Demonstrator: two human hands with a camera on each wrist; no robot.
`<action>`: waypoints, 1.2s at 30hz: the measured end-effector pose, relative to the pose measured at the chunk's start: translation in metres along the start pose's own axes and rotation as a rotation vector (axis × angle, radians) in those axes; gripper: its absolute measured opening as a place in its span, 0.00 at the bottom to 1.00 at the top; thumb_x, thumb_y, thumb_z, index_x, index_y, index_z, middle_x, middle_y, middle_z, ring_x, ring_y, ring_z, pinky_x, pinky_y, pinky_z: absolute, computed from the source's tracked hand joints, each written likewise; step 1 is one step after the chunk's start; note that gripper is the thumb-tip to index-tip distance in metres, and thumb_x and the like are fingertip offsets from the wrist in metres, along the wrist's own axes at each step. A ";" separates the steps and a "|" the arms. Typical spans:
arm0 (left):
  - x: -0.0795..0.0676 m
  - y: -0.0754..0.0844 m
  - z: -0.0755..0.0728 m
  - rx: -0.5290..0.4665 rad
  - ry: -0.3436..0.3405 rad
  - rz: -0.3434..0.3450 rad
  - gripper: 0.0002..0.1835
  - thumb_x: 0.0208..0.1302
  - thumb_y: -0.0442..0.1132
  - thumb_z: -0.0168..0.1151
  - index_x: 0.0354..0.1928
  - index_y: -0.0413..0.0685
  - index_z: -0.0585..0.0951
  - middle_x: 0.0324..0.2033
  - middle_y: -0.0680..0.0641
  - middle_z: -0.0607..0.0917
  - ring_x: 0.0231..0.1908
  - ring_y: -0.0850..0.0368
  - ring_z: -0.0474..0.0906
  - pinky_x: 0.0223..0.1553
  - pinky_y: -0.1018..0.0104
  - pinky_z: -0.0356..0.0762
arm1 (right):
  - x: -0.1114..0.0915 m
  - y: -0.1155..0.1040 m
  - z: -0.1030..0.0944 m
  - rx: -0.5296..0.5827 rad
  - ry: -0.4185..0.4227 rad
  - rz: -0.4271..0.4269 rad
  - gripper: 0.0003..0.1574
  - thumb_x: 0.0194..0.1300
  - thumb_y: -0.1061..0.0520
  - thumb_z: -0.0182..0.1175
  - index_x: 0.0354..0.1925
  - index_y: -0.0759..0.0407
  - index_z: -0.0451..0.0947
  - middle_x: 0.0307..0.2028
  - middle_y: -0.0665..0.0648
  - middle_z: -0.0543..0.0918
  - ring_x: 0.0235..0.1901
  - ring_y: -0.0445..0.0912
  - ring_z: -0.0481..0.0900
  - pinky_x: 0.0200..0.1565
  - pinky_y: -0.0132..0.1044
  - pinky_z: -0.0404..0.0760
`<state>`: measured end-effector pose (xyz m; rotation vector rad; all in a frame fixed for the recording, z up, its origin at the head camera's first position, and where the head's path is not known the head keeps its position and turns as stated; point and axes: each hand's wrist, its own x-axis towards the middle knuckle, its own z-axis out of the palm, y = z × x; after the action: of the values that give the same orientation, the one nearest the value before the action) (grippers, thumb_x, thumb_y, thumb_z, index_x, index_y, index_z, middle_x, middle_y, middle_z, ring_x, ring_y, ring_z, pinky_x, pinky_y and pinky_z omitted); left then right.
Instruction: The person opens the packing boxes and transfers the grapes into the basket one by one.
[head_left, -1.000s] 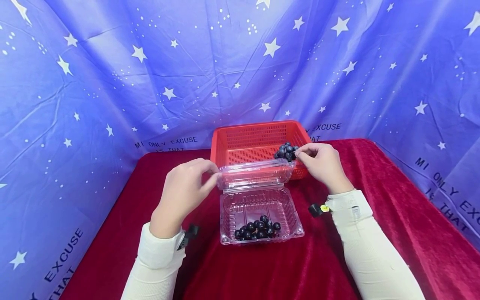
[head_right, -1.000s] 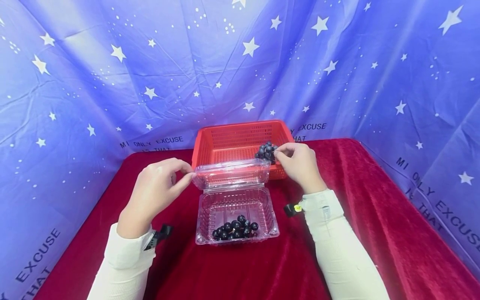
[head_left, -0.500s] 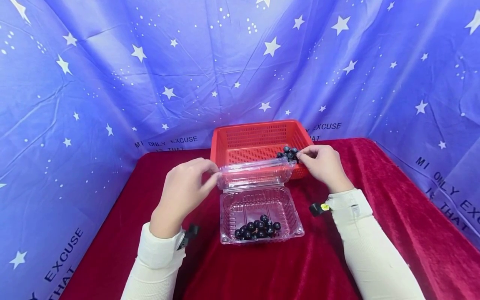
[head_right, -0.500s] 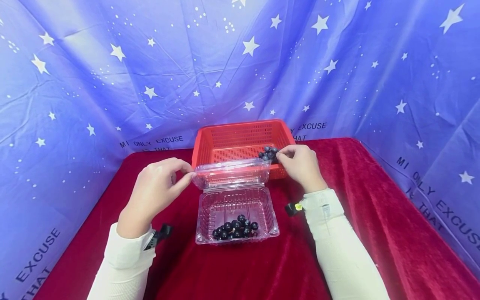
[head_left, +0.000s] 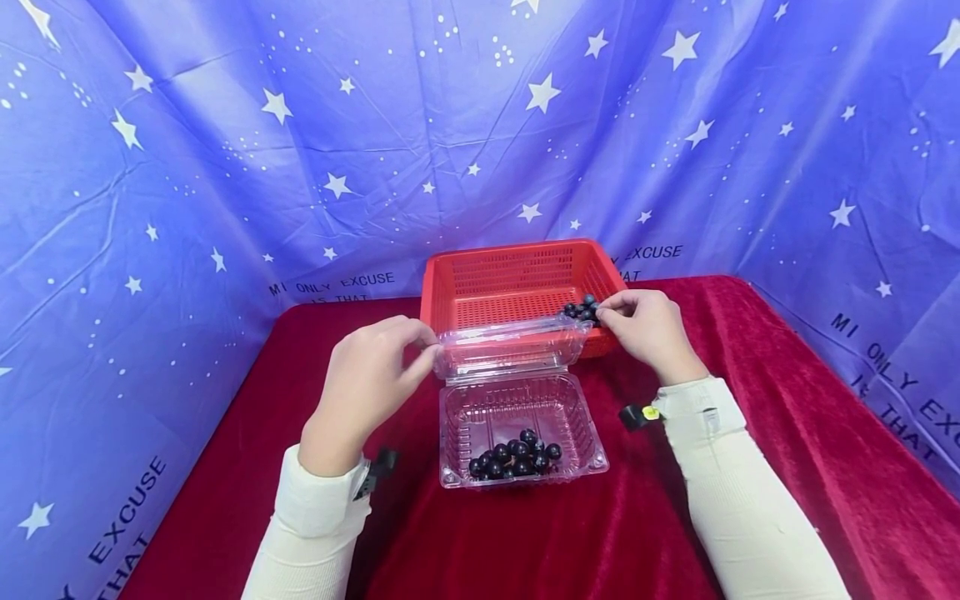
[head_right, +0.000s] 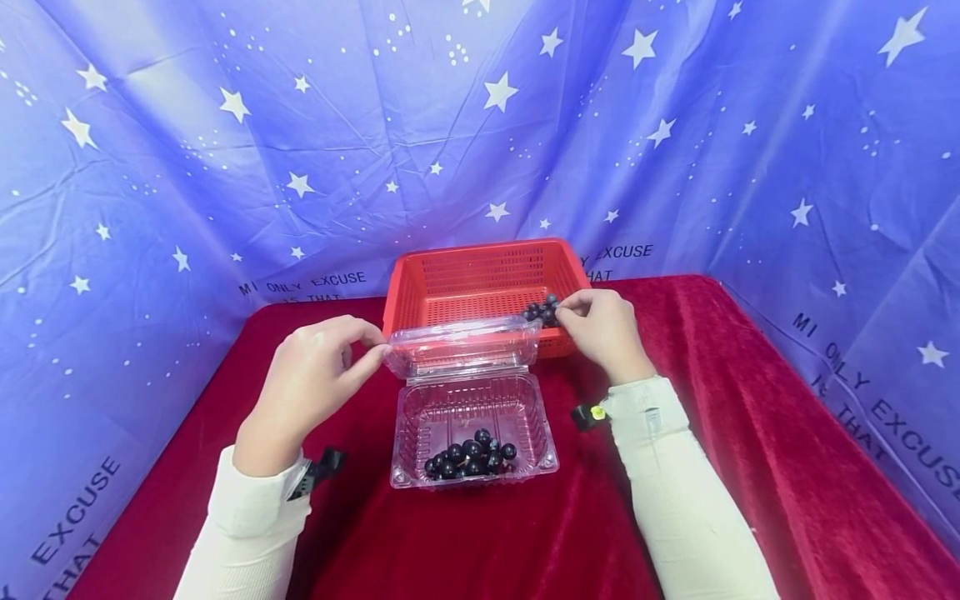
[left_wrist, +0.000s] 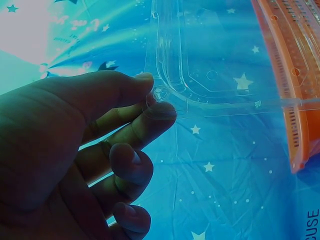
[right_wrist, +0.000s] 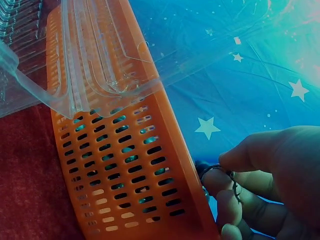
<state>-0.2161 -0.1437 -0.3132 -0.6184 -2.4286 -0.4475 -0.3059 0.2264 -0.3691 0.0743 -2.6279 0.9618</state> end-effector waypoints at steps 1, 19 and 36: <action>0.000 0.000 0.000 -0.002 0.000 0.001 0.02 0.64 0.45 0.71 0.35 0.59 0.87 0.28 0.59 0.84 0.21 0.62 0.69 0.24 0.64 0.69 | 0.000 0.000 0.000 0.000 -0.001 0.002 0.11 0.66 0.50 0.66 0.41 0.54 0.89 0.32 0.56 0.89 0.33 0.51 0.81 0.37 0.42 0.74; 0.001 0.000 0.000 -0.006 0.005 0.005 0.02 0.64 0.43 0.70 0.34 0.57 0.87 0.28 0.58 0.85 0.22 0.61 0.69 0.24 0.63 0.70 | 0.000 0.002 -0.004 -0.011 -0.001 -0.001 0.09 0.66 0.52 0.65 0.39 0.53 0.89 0.31 0.56 0.88 0.32 0.50 0.81 0.38 0.42 0.74; 0.000 0.000 0.000 -0.003 -0.002 -0.003 0.02 0.63 0.44 0.71 0.34 0.58 0.87 0.29 0.58 0.85 0.22 0.61 0.70 0.25 0.63 0.70 | -0.003 -0.005 -0.014 -0.006 -0.093 -0.006 0.11 0.68 0.50 0.65 0.41 0.53 0.89 0.34 0.56 0.89 0.35 0.51 0.80 0.38 0.42 0.75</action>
<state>-0.2166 -0.1437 -0.3130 -0.6172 -2.4310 -0.4516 -0.2980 0.2310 -0.3569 0.1285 -2.7127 0.9703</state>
